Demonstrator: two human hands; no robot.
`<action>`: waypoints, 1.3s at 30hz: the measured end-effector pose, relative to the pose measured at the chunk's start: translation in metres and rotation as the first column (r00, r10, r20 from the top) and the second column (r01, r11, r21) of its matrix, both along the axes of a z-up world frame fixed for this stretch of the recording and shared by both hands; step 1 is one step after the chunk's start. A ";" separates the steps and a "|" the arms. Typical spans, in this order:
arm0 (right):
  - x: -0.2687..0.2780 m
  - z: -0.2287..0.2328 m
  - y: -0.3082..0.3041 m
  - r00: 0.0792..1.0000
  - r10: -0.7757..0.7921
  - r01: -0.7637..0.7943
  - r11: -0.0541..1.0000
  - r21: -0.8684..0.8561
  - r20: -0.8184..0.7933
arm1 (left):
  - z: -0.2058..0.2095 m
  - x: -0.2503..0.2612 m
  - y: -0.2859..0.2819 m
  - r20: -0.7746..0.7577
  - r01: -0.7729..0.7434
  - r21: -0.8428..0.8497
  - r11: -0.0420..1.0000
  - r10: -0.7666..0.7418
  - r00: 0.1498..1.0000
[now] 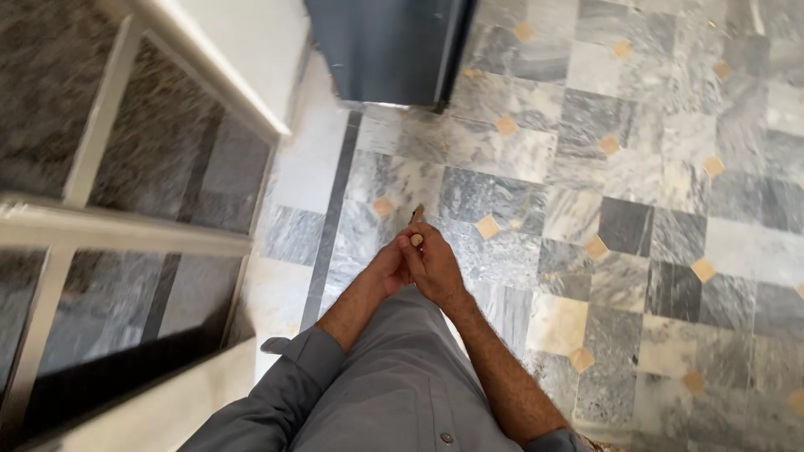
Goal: Sweeping a marble floor using a traditional broom.
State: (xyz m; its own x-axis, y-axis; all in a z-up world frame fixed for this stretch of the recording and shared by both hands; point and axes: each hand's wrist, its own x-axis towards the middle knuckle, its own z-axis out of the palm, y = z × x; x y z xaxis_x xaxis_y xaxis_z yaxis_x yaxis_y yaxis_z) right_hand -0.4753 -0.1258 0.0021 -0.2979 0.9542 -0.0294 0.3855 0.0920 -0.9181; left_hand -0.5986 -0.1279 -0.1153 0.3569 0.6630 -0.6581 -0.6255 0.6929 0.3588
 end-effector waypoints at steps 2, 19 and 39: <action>0.022 0.002 0.022 0.998 -0.062 0.062 0.998 -0.007 0.007 | -0.001 0.024 0.030 0.007 0.057 -0.011 0.998 -0.057 0.998; 0.215 0.001 0.276 0.928 -0.370 0.367 0.928 0.073 0.044 | 0.004 0.239 0.318 -0.028 0.320 0.043 0.946 -0.319 0.947; 0.498 -0.056 0.671 0.575 -0.699 0.126 0.588 -0.799 -0.424 | -0.032 0.495 0.686 0.029 0.137 0.051 0.989 -0.138 0.990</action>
